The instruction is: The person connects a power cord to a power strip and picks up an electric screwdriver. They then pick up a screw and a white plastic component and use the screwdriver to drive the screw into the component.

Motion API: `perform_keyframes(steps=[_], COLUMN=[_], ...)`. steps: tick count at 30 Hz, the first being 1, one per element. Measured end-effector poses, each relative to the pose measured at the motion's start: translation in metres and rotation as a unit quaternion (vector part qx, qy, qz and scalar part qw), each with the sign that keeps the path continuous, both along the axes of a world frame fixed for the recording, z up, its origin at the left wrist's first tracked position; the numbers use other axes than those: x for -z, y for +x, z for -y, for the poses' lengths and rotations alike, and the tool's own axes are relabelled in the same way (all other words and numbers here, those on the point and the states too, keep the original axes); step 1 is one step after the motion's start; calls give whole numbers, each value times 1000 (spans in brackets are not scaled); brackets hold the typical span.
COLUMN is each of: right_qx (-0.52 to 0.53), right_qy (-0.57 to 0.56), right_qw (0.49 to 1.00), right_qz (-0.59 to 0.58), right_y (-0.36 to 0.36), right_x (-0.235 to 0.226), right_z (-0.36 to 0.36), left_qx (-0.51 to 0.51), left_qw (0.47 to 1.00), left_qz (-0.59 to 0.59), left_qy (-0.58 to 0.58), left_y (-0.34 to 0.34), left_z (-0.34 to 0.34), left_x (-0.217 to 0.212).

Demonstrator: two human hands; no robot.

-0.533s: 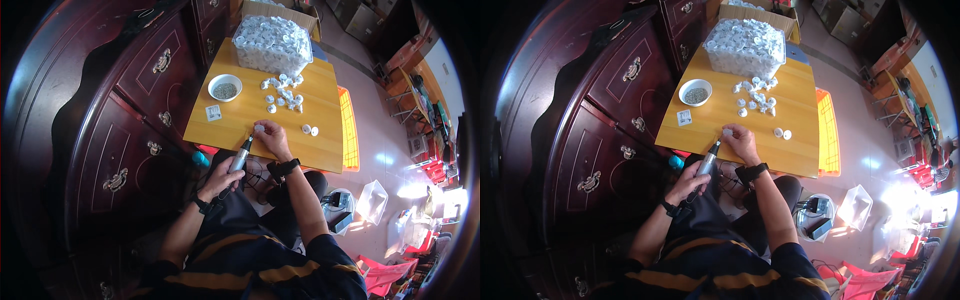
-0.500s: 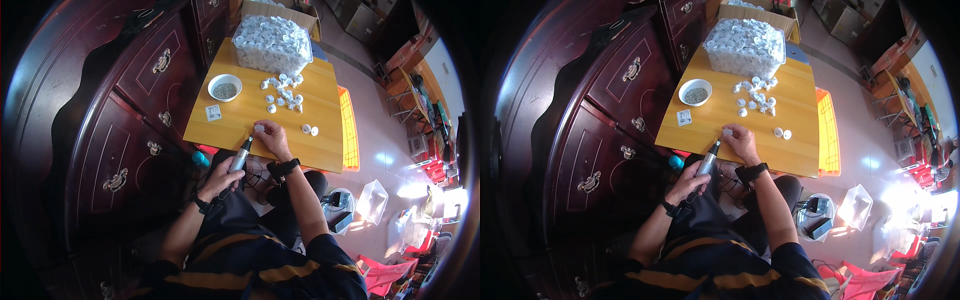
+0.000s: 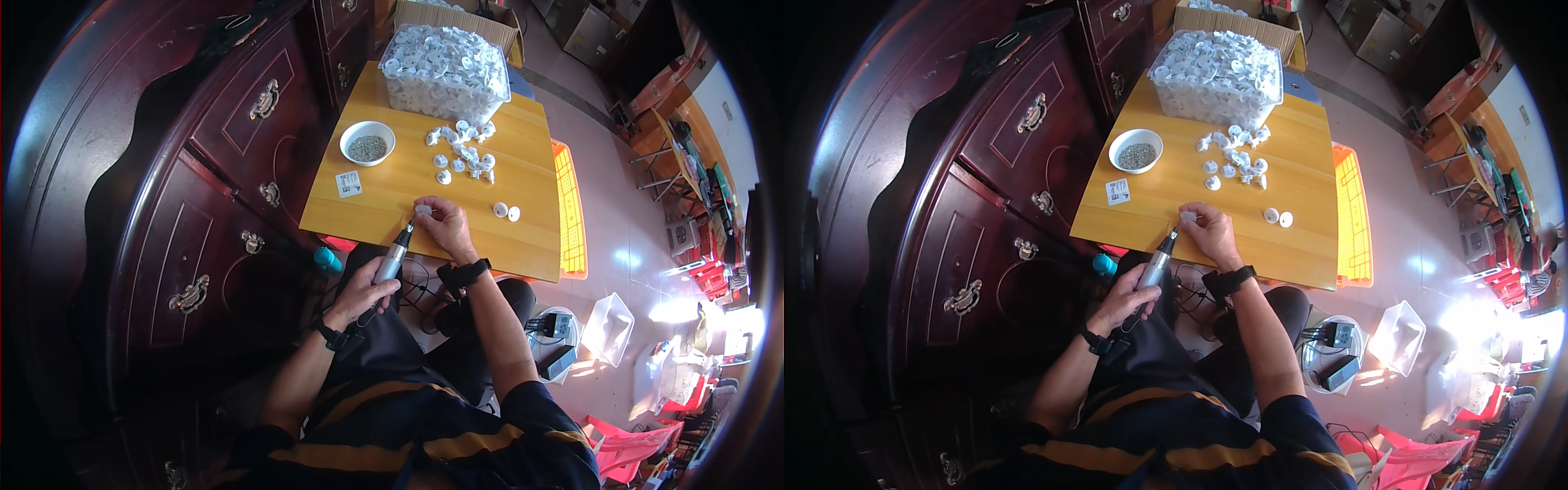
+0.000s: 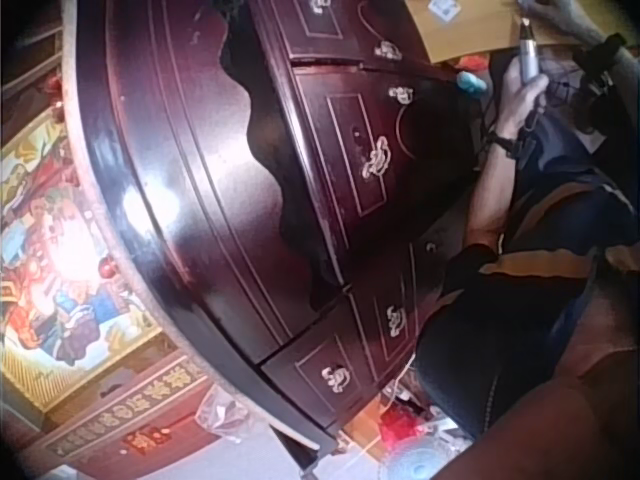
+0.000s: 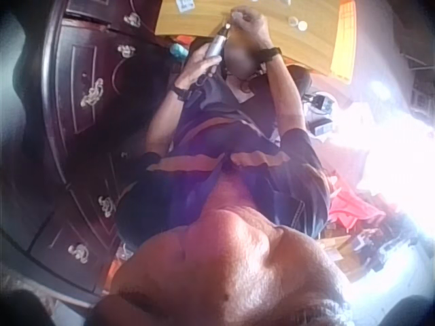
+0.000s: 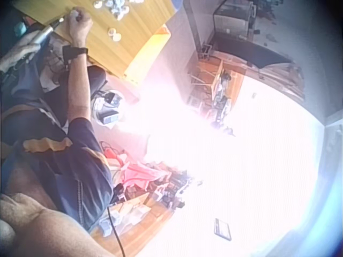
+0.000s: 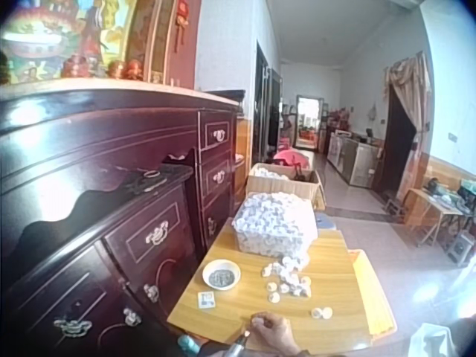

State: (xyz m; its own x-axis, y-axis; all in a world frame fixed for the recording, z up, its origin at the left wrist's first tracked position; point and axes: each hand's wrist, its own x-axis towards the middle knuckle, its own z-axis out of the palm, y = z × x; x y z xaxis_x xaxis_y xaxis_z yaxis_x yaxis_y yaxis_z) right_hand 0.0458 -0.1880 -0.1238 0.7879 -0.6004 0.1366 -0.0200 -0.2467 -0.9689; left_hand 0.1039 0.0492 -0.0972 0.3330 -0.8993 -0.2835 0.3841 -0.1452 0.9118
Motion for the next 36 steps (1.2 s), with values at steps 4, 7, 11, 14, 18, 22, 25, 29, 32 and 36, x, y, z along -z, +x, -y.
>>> perform_keyframes(steps=[4, 7, 11, 14, 18, 22, 25, 29, 32, 36], right_qx=[-21, -25, -31, 19, 99, 183, 112, 22, -3, -40], right_qy=[-20, -26, 49, -57, -274, -237, -16, 300, 394, 431], right_qw=[1000, 999, 998, 988, 956, 954, 994, 953, 919, 901], right_qz=[1, 13, -39, -145, -23, 6, -15, -39, -25, 26], right_y=[-2, -1, -4, -6, -13, -18, -18, -16, -13, -7], right_x=[1, 2, -19, -27, -23, -47, -40, -47, -44, -29], right_z=[5, 9, 5, 5, 3, -26, -35, -45, -46, -43], left_qx=[-1, 2, -3, 0, 8, 9, 7, 10, 21, 22], left_qw=[1000, 1000, 1000, 1000, 999, 999, 998, 997, 998, 998], left_qz=[-10, -16, -20, -24, -31, -35, -40, -47, -32, -27], left_qy=[1, -1, 0, -5, -13, -36, -44, -54, -59, -59], left_y=[0, 0, 1, 1, 0, 0, 1, 0, -1, -1], left_z=[-2, -1, -5, -6, -3, -9, -11, -14, -15, -16], left_x=[0, -1, -2, 0, 1, -3, 0, 0, -2, -2])
